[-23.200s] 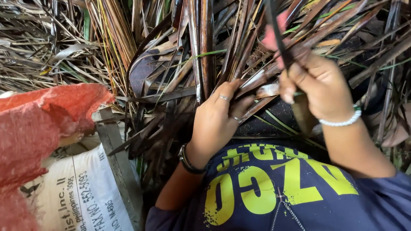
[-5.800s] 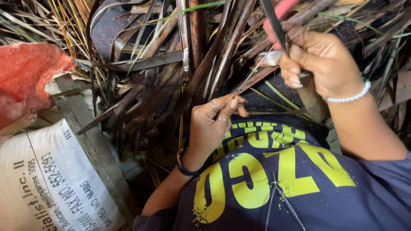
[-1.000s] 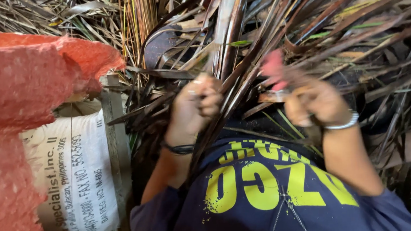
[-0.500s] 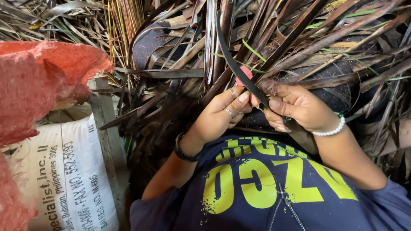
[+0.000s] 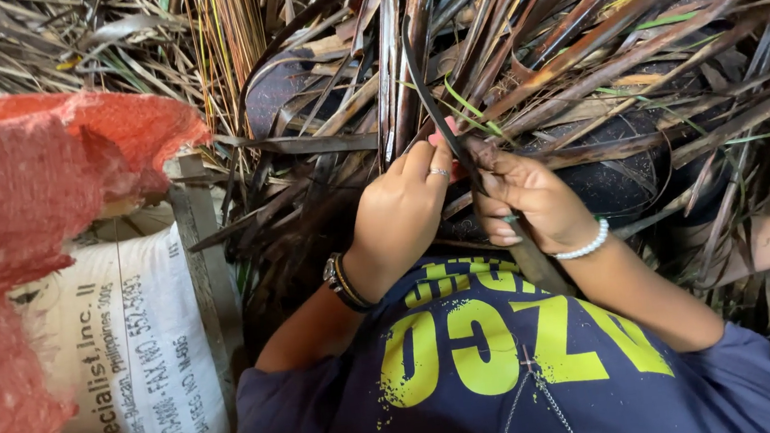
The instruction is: The person strips the center ribs from palm or coconut leaves using a small blade, handling the leaves one by one and piling the ribs and leaf material on the floor.
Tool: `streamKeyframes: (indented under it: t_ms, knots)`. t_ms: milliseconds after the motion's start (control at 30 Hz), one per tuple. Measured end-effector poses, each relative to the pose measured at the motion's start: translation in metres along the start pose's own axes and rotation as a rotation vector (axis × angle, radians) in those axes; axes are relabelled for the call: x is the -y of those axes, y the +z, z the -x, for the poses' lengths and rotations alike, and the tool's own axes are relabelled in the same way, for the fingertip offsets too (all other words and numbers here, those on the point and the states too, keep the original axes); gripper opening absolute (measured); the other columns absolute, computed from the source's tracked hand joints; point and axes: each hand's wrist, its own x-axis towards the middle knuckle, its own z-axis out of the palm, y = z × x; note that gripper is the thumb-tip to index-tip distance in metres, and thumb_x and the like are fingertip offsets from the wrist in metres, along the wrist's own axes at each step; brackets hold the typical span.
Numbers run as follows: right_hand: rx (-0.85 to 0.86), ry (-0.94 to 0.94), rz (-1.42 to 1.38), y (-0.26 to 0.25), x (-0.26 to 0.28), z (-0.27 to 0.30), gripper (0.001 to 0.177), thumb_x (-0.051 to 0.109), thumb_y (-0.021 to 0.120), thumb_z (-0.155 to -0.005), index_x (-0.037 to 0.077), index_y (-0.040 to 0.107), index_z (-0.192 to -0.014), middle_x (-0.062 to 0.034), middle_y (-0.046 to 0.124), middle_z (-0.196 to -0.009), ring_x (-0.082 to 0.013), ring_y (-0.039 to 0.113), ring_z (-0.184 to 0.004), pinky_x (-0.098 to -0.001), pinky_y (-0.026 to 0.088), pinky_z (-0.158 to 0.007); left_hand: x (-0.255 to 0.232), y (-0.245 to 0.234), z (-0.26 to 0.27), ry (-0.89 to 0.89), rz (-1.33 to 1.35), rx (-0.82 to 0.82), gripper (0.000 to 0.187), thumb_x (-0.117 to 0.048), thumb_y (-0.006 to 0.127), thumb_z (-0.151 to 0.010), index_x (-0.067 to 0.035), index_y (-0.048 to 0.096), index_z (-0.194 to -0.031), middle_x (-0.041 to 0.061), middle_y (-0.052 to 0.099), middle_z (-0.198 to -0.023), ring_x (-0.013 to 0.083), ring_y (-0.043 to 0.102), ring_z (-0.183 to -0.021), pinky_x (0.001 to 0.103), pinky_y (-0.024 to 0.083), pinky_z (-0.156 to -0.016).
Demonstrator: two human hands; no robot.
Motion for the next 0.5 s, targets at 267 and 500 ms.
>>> streamKeyframes:
  t_ms: [267,500]
  knots:
    - [-0.033,0.032,-0.215,0.025,0.010,-0.014,0.015,0.008,0.053,-0.107,0.010,0.063,-0.096,-0.0066,0.048,-0.064,-0.0236,0.056,-0.047,-0.0286,0.044,-0.031,0.009,0.003,-0.011,0.043,-0.112,-0.069,0.017,-0.015,0.063,-0.100,-0.007,0.069,-0.114,0.004,0.059,-0.094,0.0171,0.065,-0.086,0.022,0.053,-0.063]
    - [-0.142,-0.168,0.127,0.022,0.006,-0.018,0.017,0.005,0.053,-0.105,0.006,0.067,-0.116,-0.0120,0.051,-0.062,-0.0233,0.056,-0.043,-0.0289,0.045,-0.030,0.010,0.005,-0.005,-0.003,0.094,-0.121,0.018,-0.003,0.060,-0.100,0.000,0.067,-0.117,0.010,0.059,-0.092,0.0245,0.064,-0.086,0.027,0.057,-0.073]
